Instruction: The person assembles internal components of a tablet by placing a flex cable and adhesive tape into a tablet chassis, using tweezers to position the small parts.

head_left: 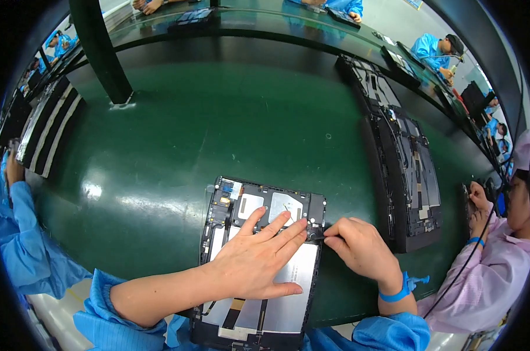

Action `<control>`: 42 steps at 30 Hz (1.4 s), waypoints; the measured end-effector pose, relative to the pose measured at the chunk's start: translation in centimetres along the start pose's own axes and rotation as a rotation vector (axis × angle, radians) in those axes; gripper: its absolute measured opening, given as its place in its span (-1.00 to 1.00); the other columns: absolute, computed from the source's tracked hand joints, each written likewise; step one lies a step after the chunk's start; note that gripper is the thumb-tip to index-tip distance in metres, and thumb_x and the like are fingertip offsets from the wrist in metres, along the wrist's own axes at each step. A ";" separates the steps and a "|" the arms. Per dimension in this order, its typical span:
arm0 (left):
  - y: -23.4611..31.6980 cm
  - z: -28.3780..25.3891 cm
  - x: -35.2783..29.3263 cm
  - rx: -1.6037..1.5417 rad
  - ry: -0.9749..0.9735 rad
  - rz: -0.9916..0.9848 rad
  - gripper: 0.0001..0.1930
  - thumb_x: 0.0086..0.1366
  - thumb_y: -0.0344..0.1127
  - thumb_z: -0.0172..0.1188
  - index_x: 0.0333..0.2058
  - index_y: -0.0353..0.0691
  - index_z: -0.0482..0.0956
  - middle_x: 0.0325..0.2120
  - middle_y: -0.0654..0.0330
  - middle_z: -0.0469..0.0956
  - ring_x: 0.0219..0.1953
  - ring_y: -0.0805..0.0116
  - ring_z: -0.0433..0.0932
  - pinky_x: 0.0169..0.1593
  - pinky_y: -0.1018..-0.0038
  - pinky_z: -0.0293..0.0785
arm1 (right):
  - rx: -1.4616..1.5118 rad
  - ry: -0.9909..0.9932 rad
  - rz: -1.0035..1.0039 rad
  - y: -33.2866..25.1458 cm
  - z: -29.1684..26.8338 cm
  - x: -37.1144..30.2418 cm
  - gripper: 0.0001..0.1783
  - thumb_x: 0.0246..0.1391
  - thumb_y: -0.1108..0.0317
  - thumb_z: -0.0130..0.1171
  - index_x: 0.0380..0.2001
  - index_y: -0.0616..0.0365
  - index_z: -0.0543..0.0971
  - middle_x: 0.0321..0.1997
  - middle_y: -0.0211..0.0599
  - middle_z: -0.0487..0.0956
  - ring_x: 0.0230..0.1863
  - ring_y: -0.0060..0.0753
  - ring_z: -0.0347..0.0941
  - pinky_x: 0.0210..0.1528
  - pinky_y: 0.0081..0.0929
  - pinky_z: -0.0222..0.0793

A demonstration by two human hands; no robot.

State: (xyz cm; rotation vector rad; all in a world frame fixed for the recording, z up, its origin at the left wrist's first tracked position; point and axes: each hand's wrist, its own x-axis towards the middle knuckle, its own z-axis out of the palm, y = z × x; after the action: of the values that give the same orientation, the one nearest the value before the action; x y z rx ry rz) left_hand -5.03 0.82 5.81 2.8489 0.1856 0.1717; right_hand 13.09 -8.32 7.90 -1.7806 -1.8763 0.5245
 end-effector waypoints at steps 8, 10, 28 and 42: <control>-0.5 -0.6 0.0 -0.074 0.040 -0.013 -0.27 -0.09 0.26 -0.09 -0.15 -0.33 0.31 -0.05 0.05 0.20 0.02 0.12 0.13 0.04 0.11 -0.11 | -0.266 0.176 -0.186 -0.6 1.2 0.3 -0.84 -0.35 0.35 0.18 -0.68 0.09 0.39 -0.74 -0.42 0.37 -0.72 -0.42 0.33 -0.73 -0.56 0.12; -0.2 -0.7 -0.1 -0.073 0.048 -0.009 -0.27 -0.09 0.26 -0.08 -0.16 -0.32 0.32 -0.06 0.05 0.21 0.02 0.12 0.14 0.04 0.11 -0.10 | -0.266 0.222 -0.193 -0.7 1.4 0.0 -0.83 -0.33 0.32 0.16 -0.68 0.06 0.37 -0.77 -0.44 0.35 -0.75 -0.45 0.32 -0.76 -0.56 0.12; 0.1 -0.6 0.1 -0.042 -0.010 -0.037 -0.30 -0.05 0.18 -0.08 -0.12 -0.34 0.26 -0.05 0.05 0.18 0.04 0.17 0.08 0.05 0.13 -0.10 | -0.387 0.032 0.090 -3.4 0.7 1.2 -0.82 -0.24 0.32 0.07 -0.69 0.11 0.31 -0.82 -0.31 0.37 -0.78 -0.30 0.34 -0.80 -0.46 0.15; 0.4 0.0 -0.4 0.053 0.077 -0.040 -0.28 -0.04 0.21 -0.14 -0.11 -0.38 0.26 -0.06 0.03 0.19 0.03 0.16 0.10 0.04 0.10 -0.07 | -0.289 0.264 -0.081 -1.2 1.6 0.6 -0.81 -0.32 0.33 0.14 -0.73 0.08 0.33 -0.80 -0.37 0.37 -0.76 -0.36 0.33 -0.74 -0.47 0.15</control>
State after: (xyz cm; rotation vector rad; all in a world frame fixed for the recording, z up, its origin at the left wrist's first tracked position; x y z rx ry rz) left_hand -5.36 0.43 5.87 2.8906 0.2670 0.2720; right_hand 11.15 -7.74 7.35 -1.8359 -1.8978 -0.0158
